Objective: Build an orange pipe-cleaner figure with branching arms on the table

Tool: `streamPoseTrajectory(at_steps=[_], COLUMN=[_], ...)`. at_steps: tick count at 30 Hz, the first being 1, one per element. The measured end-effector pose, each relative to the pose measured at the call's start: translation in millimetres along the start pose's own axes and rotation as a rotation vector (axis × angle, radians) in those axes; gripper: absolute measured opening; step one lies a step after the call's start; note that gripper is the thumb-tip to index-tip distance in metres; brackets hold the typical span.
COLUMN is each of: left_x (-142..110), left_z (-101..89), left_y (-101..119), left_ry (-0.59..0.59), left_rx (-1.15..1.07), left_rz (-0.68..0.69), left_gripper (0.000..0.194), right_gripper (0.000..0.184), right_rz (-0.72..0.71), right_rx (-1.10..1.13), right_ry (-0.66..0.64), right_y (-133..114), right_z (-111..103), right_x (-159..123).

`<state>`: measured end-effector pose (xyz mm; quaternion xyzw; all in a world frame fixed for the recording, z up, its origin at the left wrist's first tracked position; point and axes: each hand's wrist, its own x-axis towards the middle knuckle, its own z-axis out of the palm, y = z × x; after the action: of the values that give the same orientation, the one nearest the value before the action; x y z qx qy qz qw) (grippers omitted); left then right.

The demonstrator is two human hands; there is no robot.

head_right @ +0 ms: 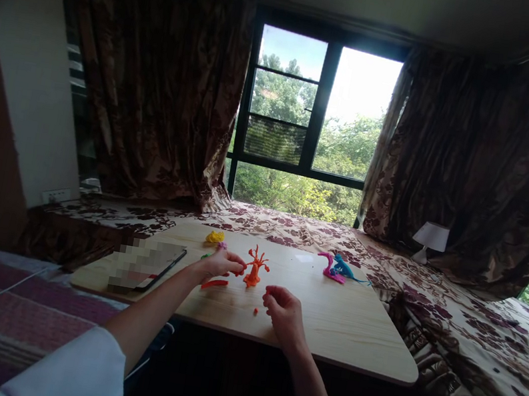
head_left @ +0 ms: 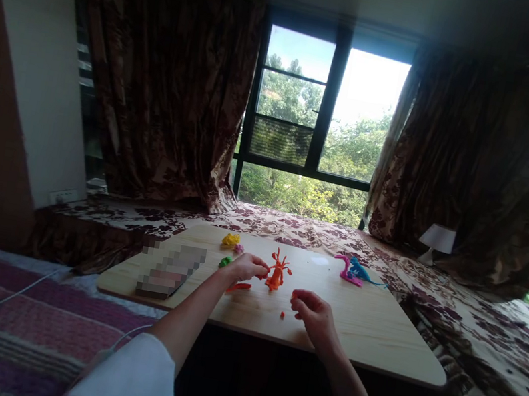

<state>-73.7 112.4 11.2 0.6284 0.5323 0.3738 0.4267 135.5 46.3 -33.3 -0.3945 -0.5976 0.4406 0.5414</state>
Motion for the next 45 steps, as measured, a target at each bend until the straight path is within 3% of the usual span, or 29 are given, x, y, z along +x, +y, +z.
streamPoseTrajectory(at_steps=[4,10,16,23,27,31,36,40,45], left_x=[-3,-5,-10,-11,-6,-3,-2,-2,-3], left_z=[3.4,8.0,9.7,11.5,9.3,6.8,4.1,0.5,0.1], left_y=[0,-1,8,13,7,0,-3,-2,0], left_ry=[-0.039,-0.061,-0.065,-0.071,-0.042,-0.028,-0.035,-0.028,-0.02], left_rx=[-0.01,-0.015,-0.018,-0.027,-0.03,-0.028,-0.036,-0.034,-0.048], left_rz=[-0.033,-0.087,-0.079,-0.06,-0.053,-0.047,-0.02,0.003,-0.009], left_gripper=[0.024,0.033,0.028,0.022,0.021,0.021,0.018,0.017,0.017], right_gripper=[0.034,0.026,0.022,0.027,0.028,0.022,0.021,0.019,0.02], right_rz=[-0.002,-0.138,-0.131,-0.061,-0.098,-0.272,-0.508,-0.593,-0.624], right_rx=[-0.064,-0.212,-0.296,-0.197,-0.217,-0.423,-0.889,-1.161,-1.302], right_ry=[0.028,0.064,0.119,0.124,0.176,0.168,0.103,0.05,-0.011], right_y=[2,9,17,11,-1,-20,-41,-50,-49], right_z=[7,16,14,12,6,15,39,44,44], right_x=[4,22,26,39,47,44,38,39,46])
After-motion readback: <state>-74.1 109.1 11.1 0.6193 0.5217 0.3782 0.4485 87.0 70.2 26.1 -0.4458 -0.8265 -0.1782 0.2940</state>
